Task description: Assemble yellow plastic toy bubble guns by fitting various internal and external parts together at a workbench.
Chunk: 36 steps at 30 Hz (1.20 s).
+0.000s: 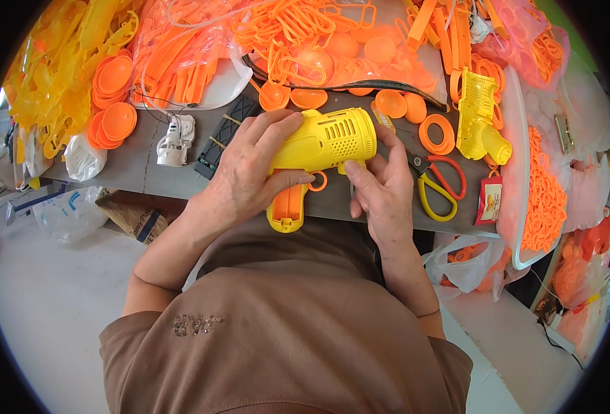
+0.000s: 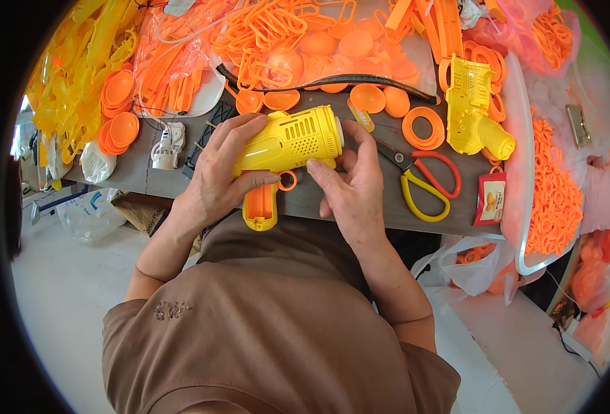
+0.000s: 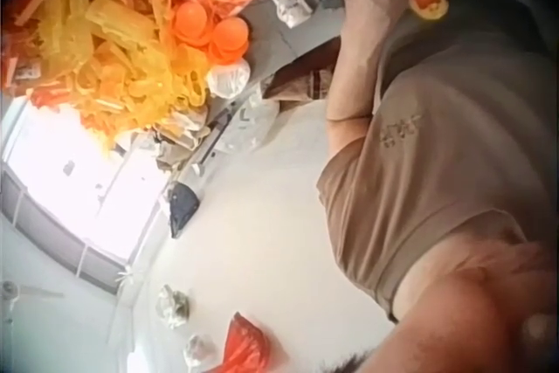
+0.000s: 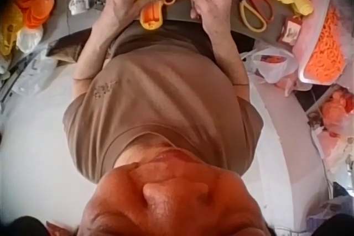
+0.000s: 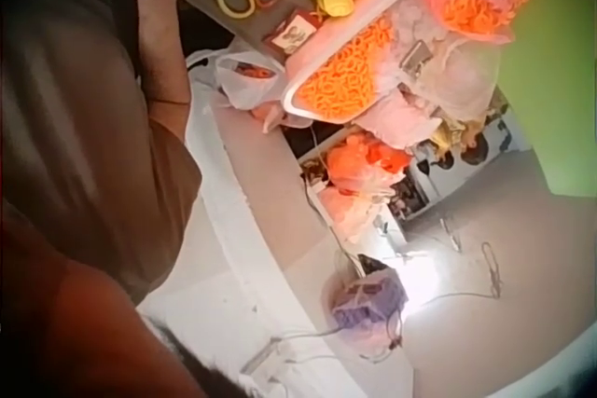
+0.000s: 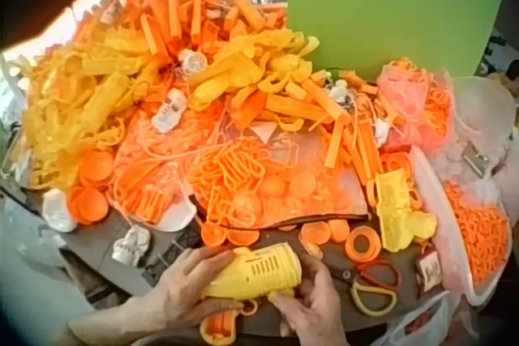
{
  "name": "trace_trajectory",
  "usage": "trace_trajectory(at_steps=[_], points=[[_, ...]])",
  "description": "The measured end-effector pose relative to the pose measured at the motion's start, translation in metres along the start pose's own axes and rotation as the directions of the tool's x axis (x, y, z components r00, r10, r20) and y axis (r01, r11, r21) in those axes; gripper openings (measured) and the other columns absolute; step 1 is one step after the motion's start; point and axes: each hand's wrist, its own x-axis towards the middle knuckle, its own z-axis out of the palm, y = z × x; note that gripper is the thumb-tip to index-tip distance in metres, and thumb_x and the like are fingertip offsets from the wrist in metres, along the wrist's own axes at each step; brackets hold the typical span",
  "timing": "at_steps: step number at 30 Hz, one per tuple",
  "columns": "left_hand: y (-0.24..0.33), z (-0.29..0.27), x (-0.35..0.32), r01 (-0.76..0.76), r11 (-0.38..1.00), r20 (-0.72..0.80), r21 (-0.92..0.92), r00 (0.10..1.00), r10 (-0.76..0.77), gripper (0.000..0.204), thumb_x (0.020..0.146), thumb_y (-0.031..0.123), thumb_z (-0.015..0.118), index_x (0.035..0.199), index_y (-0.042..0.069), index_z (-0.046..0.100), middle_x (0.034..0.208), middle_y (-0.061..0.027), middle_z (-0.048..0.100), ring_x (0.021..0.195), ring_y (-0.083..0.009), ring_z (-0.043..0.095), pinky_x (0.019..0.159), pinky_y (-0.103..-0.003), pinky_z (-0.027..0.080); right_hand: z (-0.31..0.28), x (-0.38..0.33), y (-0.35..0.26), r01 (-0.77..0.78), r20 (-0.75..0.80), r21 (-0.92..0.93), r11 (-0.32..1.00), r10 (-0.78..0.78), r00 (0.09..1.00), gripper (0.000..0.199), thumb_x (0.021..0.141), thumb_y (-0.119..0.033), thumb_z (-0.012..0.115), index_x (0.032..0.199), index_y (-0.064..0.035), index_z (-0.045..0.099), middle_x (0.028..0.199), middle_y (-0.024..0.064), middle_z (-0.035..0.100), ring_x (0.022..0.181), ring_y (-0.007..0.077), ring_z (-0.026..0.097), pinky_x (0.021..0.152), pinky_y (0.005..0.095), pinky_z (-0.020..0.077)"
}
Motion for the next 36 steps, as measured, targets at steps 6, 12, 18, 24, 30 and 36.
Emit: trace_trajectory(at_steps=[6,12,18,24,30,36], points=[[0.001,0.0,-0.001,0.02,1.0,-0.021,-0.016,1.0,-0.02,0.068,0.07,0.024,0.078,0.124,-0.003,0.047,0.118,-0.0219,0.052,0.098,-0.0363,0.054,0.085,-0.042,0.046,0.005,0.003,0.004,-0.007,-0.014,0.062,0.998,0.008,1.0,0.06,0.084,-0.001,0.06,0.136,0.0001,0.029,0.096,0.0112,0.062,0.047,0.0032,0.044,0.035,0.0168,0.033],[-0.001,-0.008,0.001,0.002,0.994,0.026,-0.112,1.0,0.001,0.069,0.071,0.022,0.079,0.125,-0.002,0.045,0.116,-0.0208,0.054,0.097,-0.034,0.057,0.086,-0.039,0.047,0.008,-0.009,0.0,0.056,-0.064,0.063,0.996,-0.052,0.997,0.063,0.08,0.006,0.057,0.137,-0.0012,0.029,0.099,0.0125,0.063,0.045,0.0035,0.041,0.035,0.0175,0.0295],[0.01,-0.038,0.016,0.447,0.666,0.447,-0.597,0.875,-0.186,0.093,0.056,0.02,0.087,0.133,0.0,0.039,0.11,-0.0137,0.059,0.099,-0.0208,0.059,0.085,-0.033,0.048,0.012,-0.038,-0.017,0.259,0.023,0.107,0.96,-0.263,0.964,0.077,0.073,0.014,0.054,0.141,-0.0028,0.022,0.11,0.0159,0.059,0.057,0.0067,0.05,0.043,0.0178,0.0353],[0.021,-0.044,0.007,0.399,0.74,0.505,-0.542,0.858,-0.093,0.068,0.055,0.022,0.085,0.11,-0.003,0.055,0.097,-0.0146,0.065,0.087,-0.023,0.065,0.077,-0.034,0.051,-0.007,-0.05,-0.022,0.425,0.286,-0.105,0.899,-0.382,0.879,0.085,0.078,0.008,0.068,0.143,-0.0038,0.014,0.11,0.0149,0.056,0.096,0.0219,0.063,0.074,0.0288,0.0539],[0.028,-0.042,-0.004,0.155,0.867,0.284,-0.474,0.959,-0.016,0.065,0.056,0.02,0.083,0.11,-0.003,0.054,0.094,-0.0157,0.064,0.083,-0.0306,0.065,0.072,-0.035,0.052,-0.019,-0.041,-0.033,0.452,0.4,-0.211,0.867,-0.345,0.849,0.093,0.074,-0.008,0.079,0.144,-0.003,0.019,0.119,0.0161,0.054,0.098,0.0222,0.061,0.079,0.0312,0.0505],[0.029,-0.036,-0.006,-0.034,0.907,0.184,-0.42,0.975,0.122,0.064,0.057,0.017,0.083,0.109,-0.006,0.053,0.09,-0.0155,0.063,0.075,-0.0298,0.064,0.064,-0.033,0.051,-0.01,-0.028,-0.063,0.672,0.592,-0.499,0.547,-0.352,0.725,0.12,0.04,-0.059,0.084,0.132,0.0024,0.037,0.121,0.0144,0.053,0.103,0.0224,0.055,0.089,0.0355,0.0442]])
